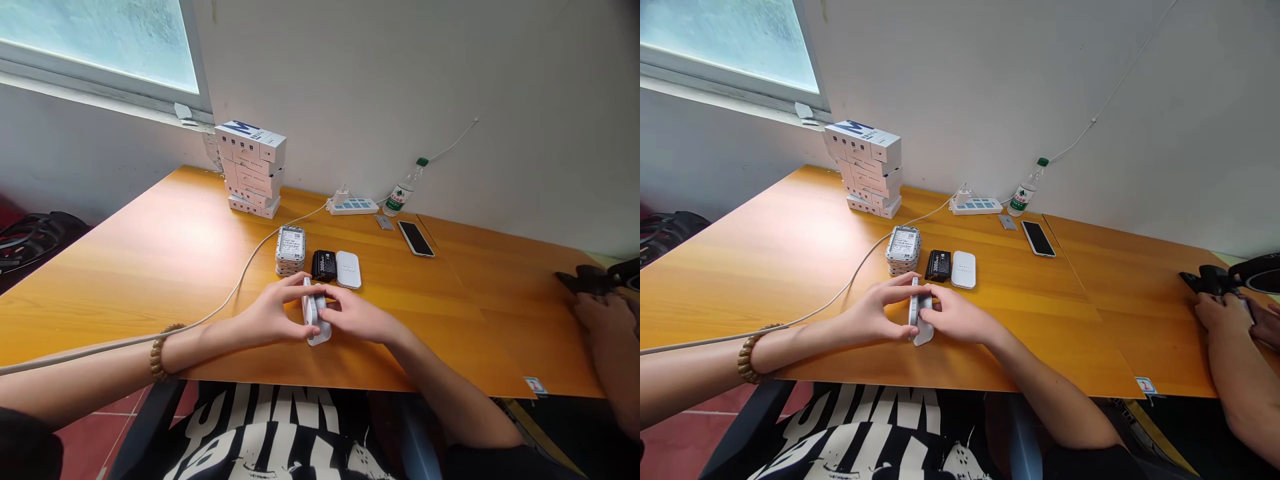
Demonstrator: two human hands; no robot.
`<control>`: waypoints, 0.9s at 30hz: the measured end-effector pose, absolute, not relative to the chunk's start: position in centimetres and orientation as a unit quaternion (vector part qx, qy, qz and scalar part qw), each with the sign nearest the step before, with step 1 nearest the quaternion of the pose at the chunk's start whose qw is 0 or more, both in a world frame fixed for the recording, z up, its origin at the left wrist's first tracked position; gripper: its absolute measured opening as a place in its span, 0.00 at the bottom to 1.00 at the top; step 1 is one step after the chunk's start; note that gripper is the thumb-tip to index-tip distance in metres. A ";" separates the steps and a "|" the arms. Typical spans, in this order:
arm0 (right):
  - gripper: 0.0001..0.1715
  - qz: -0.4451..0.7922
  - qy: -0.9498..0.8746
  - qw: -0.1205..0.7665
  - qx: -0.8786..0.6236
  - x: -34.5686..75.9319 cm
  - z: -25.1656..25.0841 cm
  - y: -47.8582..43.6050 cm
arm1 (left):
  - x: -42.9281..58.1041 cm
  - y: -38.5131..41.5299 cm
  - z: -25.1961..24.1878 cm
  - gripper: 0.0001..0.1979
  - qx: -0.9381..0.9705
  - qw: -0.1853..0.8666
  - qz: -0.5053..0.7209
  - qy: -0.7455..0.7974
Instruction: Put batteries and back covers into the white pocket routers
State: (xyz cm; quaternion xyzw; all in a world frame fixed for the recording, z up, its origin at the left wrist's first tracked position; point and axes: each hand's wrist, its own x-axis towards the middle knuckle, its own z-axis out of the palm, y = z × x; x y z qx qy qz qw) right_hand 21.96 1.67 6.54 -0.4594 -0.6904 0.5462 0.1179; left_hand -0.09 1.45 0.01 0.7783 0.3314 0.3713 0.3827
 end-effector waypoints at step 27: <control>0.20 0.194 -0.695 0.233 -0.652 29.9 1.8 13.9 | -1.3 2.8 0.2 0.38 0.877 0.347 0.192 0.271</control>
